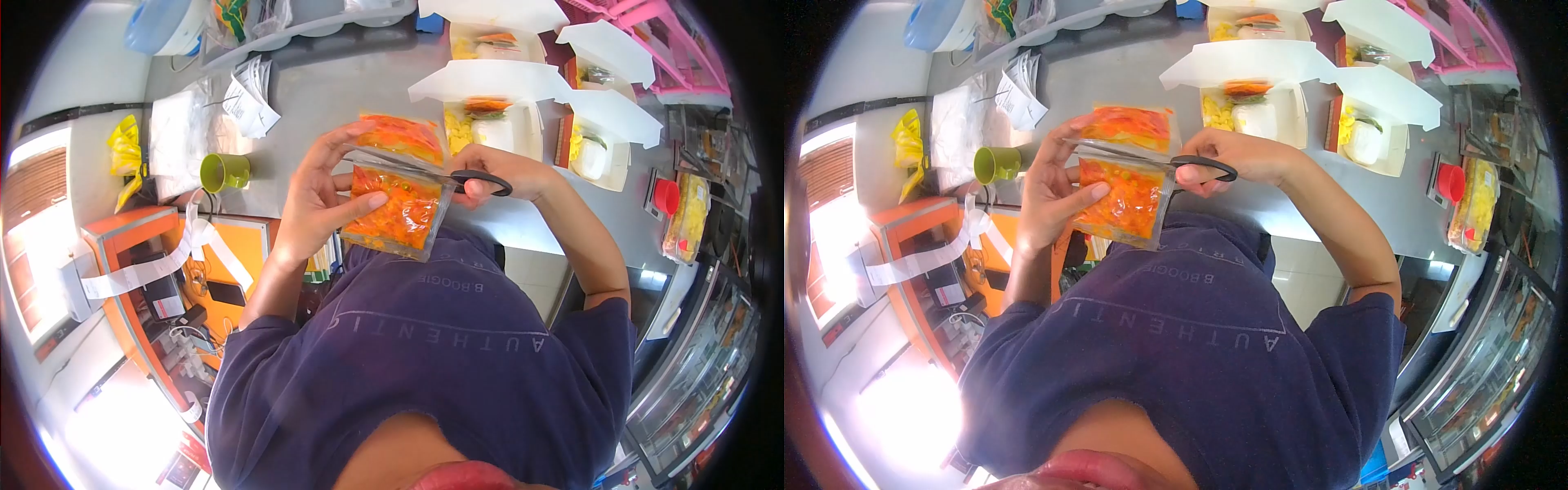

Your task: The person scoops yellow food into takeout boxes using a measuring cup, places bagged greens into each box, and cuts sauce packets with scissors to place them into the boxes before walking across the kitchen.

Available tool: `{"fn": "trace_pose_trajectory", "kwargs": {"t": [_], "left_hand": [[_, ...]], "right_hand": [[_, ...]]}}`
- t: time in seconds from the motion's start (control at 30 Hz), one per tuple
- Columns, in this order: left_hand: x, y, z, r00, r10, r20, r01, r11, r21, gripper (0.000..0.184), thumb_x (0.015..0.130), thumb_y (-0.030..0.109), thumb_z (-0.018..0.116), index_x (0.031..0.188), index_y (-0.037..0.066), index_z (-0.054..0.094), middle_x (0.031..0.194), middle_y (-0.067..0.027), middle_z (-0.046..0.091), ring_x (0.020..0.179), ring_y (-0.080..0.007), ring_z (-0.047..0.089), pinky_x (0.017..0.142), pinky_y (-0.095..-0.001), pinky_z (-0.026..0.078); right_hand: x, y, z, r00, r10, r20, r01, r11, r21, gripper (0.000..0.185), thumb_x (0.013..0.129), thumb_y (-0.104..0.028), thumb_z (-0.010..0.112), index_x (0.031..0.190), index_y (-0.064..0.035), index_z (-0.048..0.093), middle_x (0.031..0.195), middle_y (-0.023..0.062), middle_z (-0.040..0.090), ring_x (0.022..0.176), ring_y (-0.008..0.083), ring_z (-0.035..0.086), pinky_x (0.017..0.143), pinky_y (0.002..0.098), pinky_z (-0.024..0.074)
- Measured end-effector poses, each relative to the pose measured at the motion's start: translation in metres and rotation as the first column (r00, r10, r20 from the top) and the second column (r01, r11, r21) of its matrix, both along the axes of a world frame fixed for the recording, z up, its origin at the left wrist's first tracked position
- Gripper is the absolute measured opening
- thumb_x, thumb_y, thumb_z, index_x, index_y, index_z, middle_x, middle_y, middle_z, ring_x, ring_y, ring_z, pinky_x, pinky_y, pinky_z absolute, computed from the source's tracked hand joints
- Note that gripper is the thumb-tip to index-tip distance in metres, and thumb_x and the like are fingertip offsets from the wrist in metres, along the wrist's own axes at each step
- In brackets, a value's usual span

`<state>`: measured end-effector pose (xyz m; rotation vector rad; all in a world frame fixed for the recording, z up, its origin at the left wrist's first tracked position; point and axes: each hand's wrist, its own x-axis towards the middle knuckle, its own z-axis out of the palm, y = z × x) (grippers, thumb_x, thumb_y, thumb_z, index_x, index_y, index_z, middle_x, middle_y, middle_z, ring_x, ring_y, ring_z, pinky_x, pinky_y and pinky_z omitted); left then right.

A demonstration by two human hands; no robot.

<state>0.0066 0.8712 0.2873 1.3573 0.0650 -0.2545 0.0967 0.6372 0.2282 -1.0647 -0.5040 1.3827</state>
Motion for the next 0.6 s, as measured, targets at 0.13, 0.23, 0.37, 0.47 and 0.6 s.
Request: {"fn": "trace_pose_trajectory", "kwargs": {"t": [0.13,0.23,0.37,0.47,0.6], "left_hand": [[0.001,0.001,0.001,1.0,-0.011,0.0,0.011,1.0,0.01,0.063,0.073,-0.009,0.063,0.128,-0.001,0.034,0.128,-0.0147,0.036,0.107,-0.0245,0.053,0.084,-0.0297,0.052],[0.0,0.001,0.002,1.0,-0.011,0.013,0.011,1.0,0.013,0.063,0.073,-0.009,0.063,0.128,0.0,0.034,0.127,-0.0141,0.036,0.108,-0.0243,0.053,0.084,-0.0296,0.052],[0.0,-0.001,0.0,1.0,-0.024,0.009,0.024,0.999,0.022,0.062,0.073,-0.009,0.064,0.127,0.0,0.035,0.126,-0.0132,0.037,0.109,-0.0239,0.052,0.085,-0.0296,0.051],[-0.001,0.0,0.001,1.0,-0.024,-0.01,0.024,1.0,-0.02,0.063,0.072,-0.009,0.064,0.127,0.001,0.036,0.125,-0.0128,0.037,0.109,-0.024,0.052,0.085,-0.0297,0.05],[-0.001,0.001,-0.001,0.999,-0.039,-0.017,0.039,0.999,-0.033,0.063,0.072,-0.008,0.065,0.128,0.001,0.036,0.125,-0.0122,0.038,0.108,-0.0235,0.052,0.085,-0.0295,0.05]], "right_hand": [[-0.001,0.003,-0.003,1.0,-0.025,-0.011,0.025,1.0,0.017,0.05,0.068,-0.056,0.07,0.061,-0.0089,0.053,0.055,-0.0047,0.045,0.048,0.0022,0.038,0.043,0.0178,0.0248],[-0.001,0.004,-0.003,1.0,-0.021,-0.016,0.021,1.0,0.007,0.05,0.067,-0.055,0.071,0.062,-0.0084,0.054,0.056,-0.004,0.047,0.049,0.0027,0.04,0.044,0.0172,0.0269],[-0.003,0.007,-0.003,0.998,-0.054,-0.015,0.054,0.998,-0.026,0.049,0.066,-0.054,0.072,0.063,-0.0079,0.054,0.056,-0.0033,0.047,0.049,0.0034,0.041,0.045,0.0171,0.029],[-0.002,0.007,-0.006,0.998,-0.05,-0.024,0.05,0.999,0.001,0.05,0.066,-0.054,0.072,0.063,-0.0079,0.053,0.057,-0.003,0.047,0.05,0.0038,0.041,0.045,0.0176,0.0288],[-0.009,0.012,-0.005,0.991,-0.136,0.019,0.136,0.991,-0.019,0.052,0.065,-0.055,0.072,0.064,-0.0076,0.053,0.058,-0.0025,0.047,0.049,0.0041,0.041,0.045,0.0178,0.0281]]}}
